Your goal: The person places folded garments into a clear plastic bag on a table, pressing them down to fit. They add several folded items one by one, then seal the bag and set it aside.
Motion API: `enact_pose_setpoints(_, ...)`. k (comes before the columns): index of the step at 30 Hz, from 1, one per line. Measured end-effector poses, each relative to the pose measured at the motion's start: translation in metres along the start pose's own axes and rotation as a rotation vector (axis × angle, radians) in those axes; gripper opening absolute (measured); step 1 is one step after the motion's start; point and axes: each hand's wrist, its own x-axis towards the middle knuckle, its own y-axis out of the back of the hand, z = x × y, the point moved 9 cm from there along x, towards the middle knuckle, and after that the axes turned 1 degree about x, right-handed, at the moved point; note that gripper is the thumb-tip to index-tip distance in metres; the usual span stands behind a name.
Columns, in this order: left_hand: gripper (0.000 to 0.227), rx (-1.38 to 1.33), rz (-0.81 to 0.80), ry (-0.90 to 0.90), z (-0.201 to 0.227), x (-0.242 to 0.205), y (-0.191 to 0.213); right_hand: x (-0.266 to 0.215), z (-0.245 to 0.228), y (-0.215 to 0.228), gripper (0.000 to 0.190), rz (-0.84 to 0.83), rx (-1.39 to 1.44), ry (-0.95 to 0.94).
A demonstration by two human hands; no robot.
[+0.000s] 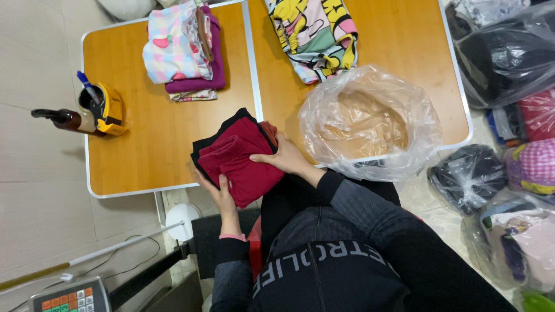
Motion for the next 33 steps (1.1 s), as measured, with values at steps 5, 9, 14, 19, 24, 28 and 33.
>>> enact_pose_setpoints(5,0.087,0.161,-0.050,0.104,-0.004,0.032,0.011,0.004,0.007,-0.003,0.142,0.064,0.011,-0.036)
enact_pose_setpoints(9,0.081,0.219,-0.180,0.397,-0.007,0.051,0.008,0.019,0.031,-0.016,0.146,0.061,-0.078,-0.050)
enact_pose_setpoints(14,0.068,-0.341,-0.243,0.410,0.019,0.047,-0.012,0.016,0.028,-0.005,0.140,0.065,0.006,0.031)
enact_pose_setpoints(19,0.061,-0.480,-0.281,0.499,0.016,0.033,-0.017,0.002,0.008,0.006,0.122,0.023,0.230,-0.001)
enact_pose_setpoints(24,0.061,-0.538,-0.252,0.515,0.012,0.023,-0.018,-0.006,-0.004,0.010,0.096,0.092,0.066,0.176)
enact_pose_setpoints(28,0.056,-0.546,-0.224,0.550,0.012,0.016,-0.014,-0.013,-0.007,0.008,0.097,0.091,0.136,0.260)
enact_pose_setpoints(33,0.051,-0.570,-0.223,0.423,0.049,0.020,-0.003,-0.036,-0.033,0.017,0.091,0.051,0.290,0.270)
